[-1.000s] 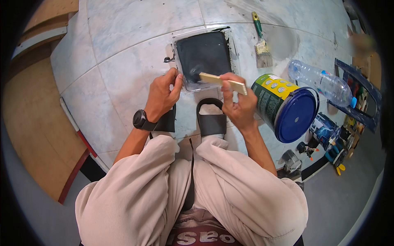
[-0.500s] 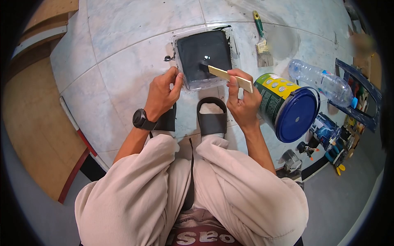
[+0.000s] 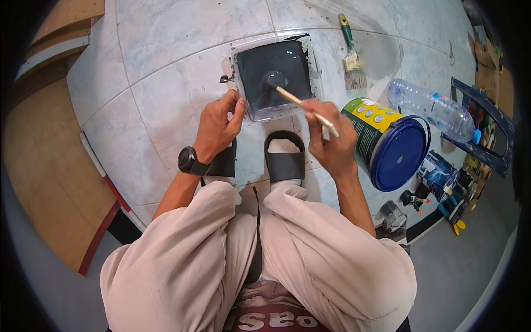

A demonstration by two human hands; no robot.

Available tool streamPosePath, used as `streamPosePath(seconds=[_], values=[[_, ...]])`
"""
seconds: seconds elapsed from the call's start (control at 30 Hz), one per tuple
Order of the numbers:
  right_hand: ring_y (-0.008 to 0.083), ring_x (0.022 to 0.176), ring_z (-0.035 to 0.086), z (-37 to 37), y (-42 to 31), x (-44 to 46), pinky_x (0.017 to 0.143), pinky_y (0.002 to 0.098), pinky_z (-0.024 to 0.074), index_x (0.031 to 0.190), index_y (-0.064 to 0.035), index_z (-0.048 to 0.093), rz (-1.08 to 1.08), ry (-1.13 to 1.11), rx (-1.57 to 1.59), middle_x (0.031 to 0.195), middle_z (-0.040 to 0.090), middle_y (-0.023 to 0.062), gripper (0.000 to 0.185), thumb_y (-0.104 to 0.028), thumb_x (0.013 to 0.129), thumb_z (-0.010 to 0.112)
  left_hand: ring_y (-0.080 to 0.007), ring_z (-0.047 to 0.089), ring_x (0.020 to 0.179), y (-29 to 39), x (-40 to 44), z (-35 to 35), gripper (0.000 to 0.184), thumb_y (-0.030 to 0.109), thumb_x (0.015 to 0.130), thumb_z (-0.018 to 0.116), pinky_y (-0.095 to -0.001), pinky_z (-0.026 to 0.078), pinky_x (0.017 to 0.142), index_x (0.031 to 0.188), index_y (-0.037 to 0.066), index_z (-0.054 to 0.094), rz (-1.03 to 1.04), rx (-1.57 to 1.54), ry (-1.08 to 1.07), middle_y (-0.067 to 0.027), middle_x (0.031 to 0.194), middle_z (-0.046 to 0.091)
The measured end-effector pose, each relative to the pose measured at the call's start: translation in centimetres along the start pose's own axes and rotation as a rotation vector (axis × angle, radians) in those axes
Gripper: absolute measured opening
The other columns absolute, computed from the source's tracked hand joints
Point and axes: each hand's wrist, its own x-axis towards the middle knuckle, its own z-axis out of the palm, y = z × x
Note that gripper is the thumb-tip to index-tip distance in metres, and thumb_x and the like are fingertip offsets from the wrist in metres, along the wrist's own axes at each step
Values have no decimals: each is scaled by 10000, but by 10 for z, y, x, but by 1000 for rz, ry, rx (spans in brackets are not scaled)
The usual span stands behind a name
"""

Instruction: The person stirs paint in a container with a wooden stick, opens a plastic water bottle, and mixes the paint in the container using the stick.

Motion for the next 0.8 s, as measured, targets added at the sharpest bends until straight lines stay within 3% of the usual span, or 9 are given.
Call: streamPosePath(seconds=[0.17,0.43,0.5,0.6,0.7,0.8], values=[[309,789,734,10,-1,-12,665,374,586,1102,-2,700,18,-223,92,1010,746,140,164,5,938,707,-351,612,583,-2,1,0,232,166,1042,606,-406,459,576,878,9,561,-2,29,-11,-180,670,624],[297,723,705,-3,18,18,621,364,553,1160,-20,674,-3,48,-55,1020,742,124,239,52,934,700,-362,615,590,-2,1,0,235,168,1042,605,-416,457,575,878,7,558,5,28,-8,-178,668,624],[305,735,713,-1,6,12,626,372,557,1141,-11,677,11,52,6,1008,738,129,200,23,946,703,-365,611,583,-2,1,0,230,163,1041,605,-415,456,573,879,6,557,12,35,-4,-179,666,624],[313,757,725,10,-2,-3,638,387,568,1113,-1,678,29,-168,116,1012,738,131,143,-45,978,696,-370,610,585,2,1,-1,228,161,1039,605,-416,456,573,878,7,556,-18,25,-16,-183,667,624],[302,722,707,14,18,3,616,371,553,1102,-2,677,5,-60,84,1016,735,130,129,-37,979,694,-376,614,594,-1,0,-1,228,159,1036,609,-416,457,574,878,5,554,-9,41,-15,-188,672,626],[232,674,680,7,33,17,584,328,530,1123,-11,670,75,19,51,1027,739,116,135,-42,993,691,-380,605,596,-2,0,0,226,159,1032,614,-416,455,575,880,4,552,5,43,-3,-194,674,620]])
